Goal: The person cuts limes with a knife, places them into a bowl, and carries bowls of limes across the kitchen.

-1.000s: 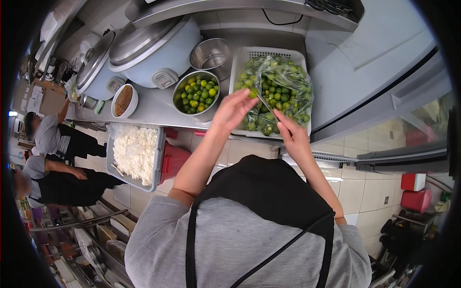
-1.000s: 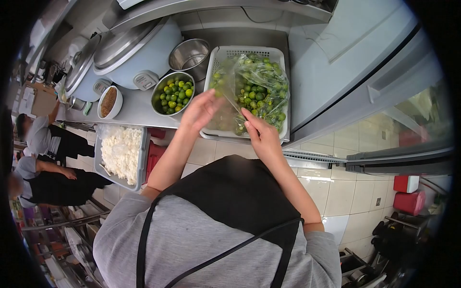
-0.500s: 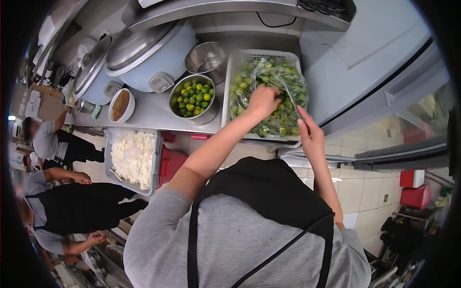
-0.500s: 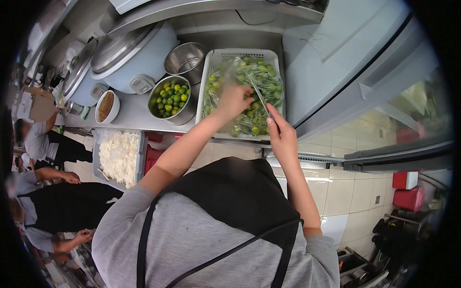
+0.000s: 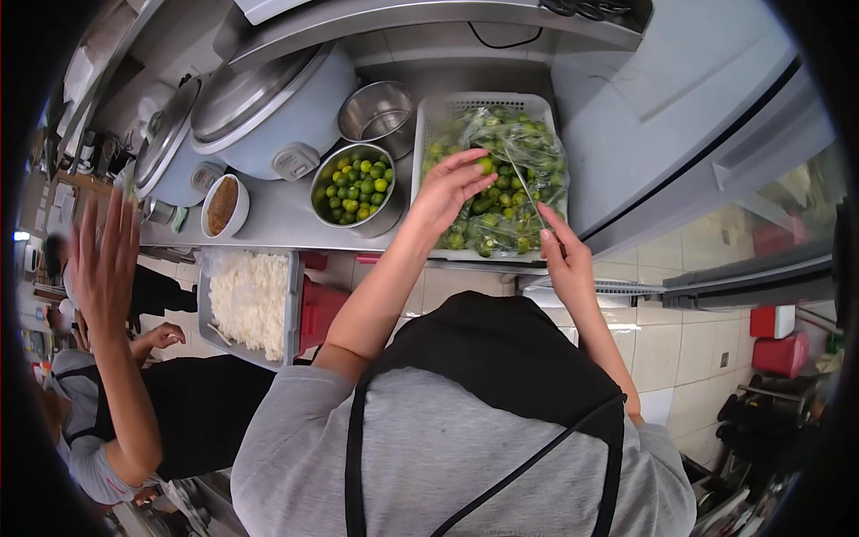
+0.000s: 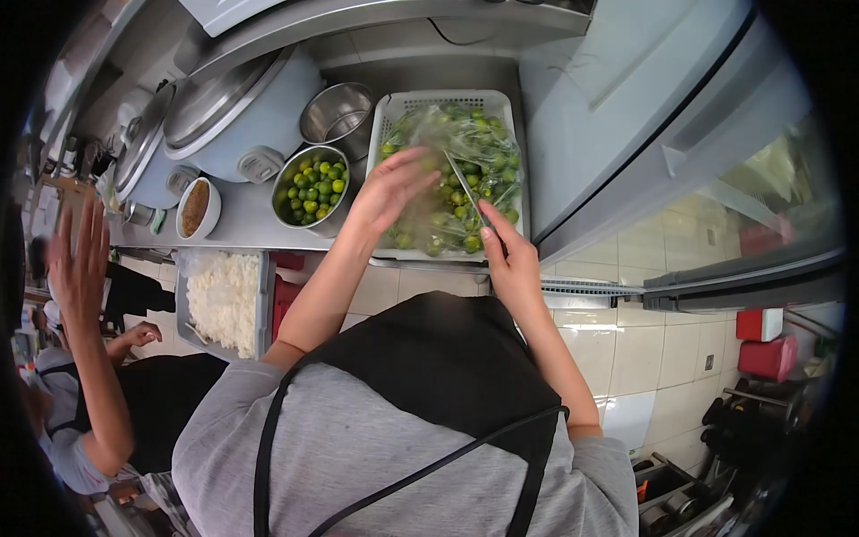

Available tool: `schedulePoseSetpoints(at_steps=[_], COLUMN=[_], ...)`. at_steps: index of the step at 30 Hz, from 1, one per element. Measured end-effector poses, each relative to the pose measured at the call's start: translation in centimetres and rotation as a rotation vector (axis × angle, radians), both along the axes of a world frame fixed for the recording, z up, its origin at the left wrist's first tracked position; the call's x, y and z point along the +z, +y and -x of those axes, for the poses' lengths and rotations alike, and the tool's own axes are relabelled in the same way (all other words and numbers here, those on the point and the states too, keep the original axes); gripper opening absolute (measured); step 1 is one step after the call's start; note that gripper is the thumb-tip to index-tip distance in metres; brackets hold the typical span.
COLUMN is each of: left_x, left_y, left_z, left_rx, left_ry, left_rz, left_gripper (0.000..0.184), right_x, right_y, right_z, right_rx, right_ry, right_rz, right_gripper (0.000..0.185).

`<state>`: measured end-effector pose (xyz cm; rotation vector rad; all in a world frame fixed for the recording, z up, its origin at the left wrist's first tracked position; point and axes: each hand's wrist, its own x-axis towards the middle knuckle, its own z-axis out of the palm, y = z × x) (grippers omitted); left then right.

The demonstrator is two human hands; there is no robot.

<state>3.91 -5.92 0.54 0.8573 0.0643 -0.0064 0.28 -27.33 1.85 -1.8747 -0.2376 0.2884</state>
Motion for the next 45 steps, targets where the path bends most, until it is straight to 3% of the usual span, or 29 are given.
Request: schedulePoseSetpoints(at_steps=[4, 13, 15, 18, 21, 26, 28, 31, 40, 43, 45], left_x=[-0.1, -1.1, -1.5, -1.5, -1.2, -1.6, -1.5, -0.6, -1.6, -1.7, -1.5], left_y=[-0.5, -0.8, -1.2, -1.8, -2.6, -3.3, -2.2, -2.3, -4.2, -3.7, -2.9], left_z=[0.8, 0.6, 0.5, 0.6, 1.2, 1.0, 0.4, 0.4, 0.8, 1.4, 2.0], left_rx=[0.059, 0.073, 0.112, 0.181, 0.100, 0.064, 0.181, 0.212, 0.198, 0.225, 0.242], left_ry=[-0.058, -0.042, -0.052, -0.059, -0.043, -0.080, -0.076, -0.100, -0.083, 0.027, 0.127], left_rz=[-0.013, -0.024, -0.208, -0.254, -0.367, -0.306, -0.248, -0.254, -0.355, -0.211, 0.079], left_gripper=[0.021, 0.021, 0.020, 0.020, 0.021, 0.024, 0.025, 0.025, 0.021, 0.020, 0.018], right_x=[-1.2, -1.0, -0.7, -0.7, -0.2, -0.3, 0.2, -1.0, -0.7, -1.3, -1.3], right_y=[1.1, 1.2, 1.2, 1.3, 1.3, 0.5, -0.3, -0.6, -0.5, -0.2, 0.0], right_z=[-0.1, 0.2, 0.1, -0.1, -0.8, -1.8, -0.9, 0.1, -2.4, -3.0, -3.5], right_rx=[0.045, 0.073, 0.078, 0.065, 0.029, -0.021, 0.089, 0.096, 0.126, 0.197, 0.278], right_ry=[-0.150, -0.142, -0.133, -0.194, -0.234, -0.224, -0.056, -0.125, -0.141, -0.140, -0.148], right_rz=[-0.065, -0.047, 0.002, 0.031, 0.115, 0.036, 0.060, -0.086, 0.001, -0.017, 0.015], right_gripper=[0.031, 0.030, 0.029, 0.029, 0.029, 0.029, 0.029, 0.030, 0.029, 0.028, 0.029])
